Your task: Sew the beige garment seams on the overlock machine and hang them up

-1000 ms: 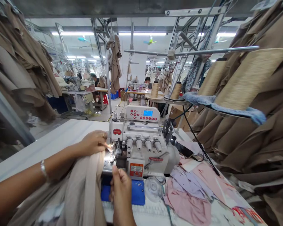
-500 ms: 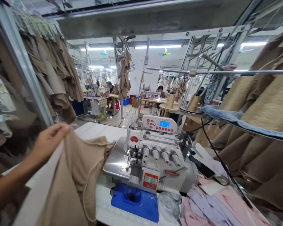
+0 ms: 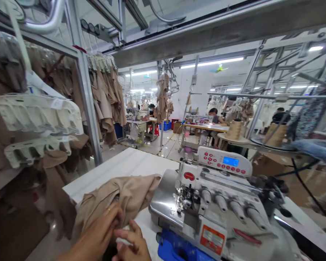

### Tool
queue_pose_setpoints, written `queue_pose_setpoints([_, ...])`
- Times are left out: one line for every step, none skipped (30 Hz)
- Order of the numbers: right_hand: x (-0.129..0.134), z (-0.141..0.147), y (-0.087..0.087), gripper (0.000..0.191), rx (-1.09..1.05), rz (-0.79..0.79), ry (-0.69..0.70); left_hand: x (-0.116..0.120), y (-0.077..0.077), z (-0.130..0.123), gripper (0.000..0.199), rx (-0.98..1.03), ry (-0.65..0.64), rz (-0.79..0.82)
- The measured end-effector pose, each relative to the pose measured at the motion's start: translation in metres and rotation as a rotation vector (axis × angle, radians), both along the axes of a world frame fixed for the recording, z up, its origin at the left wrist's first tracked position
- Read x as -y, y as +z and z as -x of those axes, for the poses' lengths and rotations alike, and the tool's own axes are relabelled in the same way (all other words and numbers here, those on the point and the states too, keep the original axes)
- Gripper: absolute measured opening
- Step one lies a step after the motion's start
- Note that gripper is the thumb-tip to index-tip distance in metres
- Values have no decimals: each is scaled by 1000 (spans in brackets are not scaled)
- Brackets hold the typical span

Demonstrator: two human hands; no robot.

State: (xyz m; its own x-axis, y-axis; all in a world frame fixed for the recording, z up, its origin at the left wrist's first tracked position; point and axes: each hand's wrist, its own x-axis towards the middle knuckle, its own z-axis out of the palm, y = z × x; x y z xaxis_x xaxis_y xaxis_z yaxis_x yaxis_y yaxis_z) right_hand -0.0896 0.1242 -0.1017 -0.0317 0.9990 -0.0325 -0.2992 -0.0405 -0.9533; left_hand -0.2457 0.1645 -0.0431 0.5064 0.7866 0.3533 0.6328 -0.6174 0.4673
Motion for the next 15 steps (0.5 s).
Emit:
queue_pose_setpoints([-6,2,6,68,-53,35,85,-1,1,4,23,24,-6,8])
queue_pose_setpoints([-11,3,12,69,-110,81,165,-2,0,10,24,36,17,10])
queue_pose_setpoints([-16,3,20,71,-167,129,221,-3,-4,17,25,33,62,18])
queue_pose_setpoints([-19,2,28,74,-223,172,256,-3,-10,24,27,18,123,37])
queue_pose_setpoints([-20,0,37,77,-271,199,281,-4,-17,31,29,-11,187,75])
queue_pose_setpoints([-20,-2,47,77,-311,196,298,-5,-23,37,34,-49,247,132])
queue_pose_setpoints([-18,-5,59,75,-353,162,306,-6,-28,41,41,-85,284,201])
queue_pose_setpoints([-14,-9,72,70,-387,128,357,-7,-29,43,50,-98,293,262])
queue_pose_setpoints([-10,-12,85,65,-432,83,388,-7,-25,43,56,-71,267,310])
queue_pose_setpoints([-5,-16,99,62,-449,35,428,-7,-16,40,57,3,200,347])
queue_pose_setpoints([1,-20,113,59,-451,-18,440,-7,-1,37,56,121,113,388])
queue_pose_setpoints([6,-25,125,59,-446,-68,445,-6,19,34,50,273,18,431])
queue_pose_setpoints([11,-30,136,59,-431,-116,419,-6,43,32,47,433,-97,502])
queue_pose_setpoints([15,-34,144,62,-397,-169,361,-5,69,31,46,591,-140,610])
queue_pose_setpoints([18,-39,149,64,-342,-213,281,-4,96,32,47,721,-166,702])
